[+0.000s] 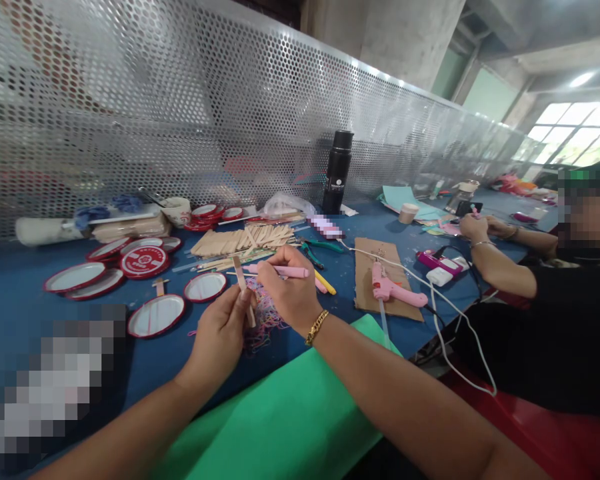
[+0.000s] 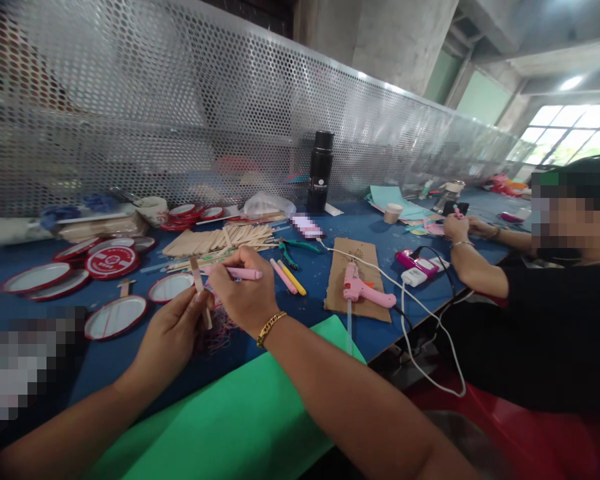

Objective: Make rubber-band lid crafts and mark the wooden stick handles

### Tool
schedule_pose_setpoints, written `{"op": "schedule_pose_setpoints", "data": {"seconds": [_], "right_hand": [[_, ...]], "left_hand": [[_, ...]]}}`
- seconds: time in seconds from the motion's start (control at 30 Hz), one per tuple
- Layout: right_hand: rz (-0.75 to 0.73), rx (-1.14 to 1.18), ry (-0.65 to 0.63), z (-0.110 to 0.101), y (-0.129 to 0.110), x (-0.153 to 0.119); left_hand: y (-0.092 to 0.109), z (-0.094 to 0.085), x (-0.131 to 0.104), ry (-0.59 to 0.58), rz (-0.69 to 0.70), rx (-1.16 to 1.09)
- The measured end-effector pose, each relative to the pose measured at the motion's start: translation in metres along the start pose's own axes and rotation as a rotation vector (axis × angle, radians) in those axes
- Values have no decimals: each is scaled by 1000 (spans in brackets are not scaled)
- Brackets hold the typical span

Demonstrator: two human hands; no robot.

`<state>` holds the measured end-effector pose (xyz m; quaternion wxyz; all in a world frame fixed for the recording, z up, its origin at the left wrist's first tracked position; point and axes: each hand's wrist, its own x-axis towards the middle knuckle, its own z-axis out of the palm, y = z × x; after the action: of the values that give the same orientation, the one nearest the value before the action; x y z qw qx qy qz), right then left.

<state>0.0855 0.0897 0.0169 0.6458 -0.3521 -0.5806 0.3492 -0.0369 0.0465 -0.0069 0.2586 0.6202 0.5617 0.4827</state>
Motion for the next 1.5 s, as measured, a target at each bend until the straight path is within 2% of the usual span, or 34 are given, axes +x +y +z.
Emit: {"op": "schedule_pose_setpoints", "data": {"seconds": [1.03,1.2,1.37,1.5], "right_hand": [[-20,-25,-3,1,-2,0],[22,-9,11,-1,-2,0],[-22,-35,-13,1,-1,0],[13,-40,4,0,-1,1]], "left_hand": [[0,-1,-1,13,12,29],[-2,-1,-1,4,-10,3],[-4,0,0,3,-18,22],[0,0,0,3,-17,6]]}}
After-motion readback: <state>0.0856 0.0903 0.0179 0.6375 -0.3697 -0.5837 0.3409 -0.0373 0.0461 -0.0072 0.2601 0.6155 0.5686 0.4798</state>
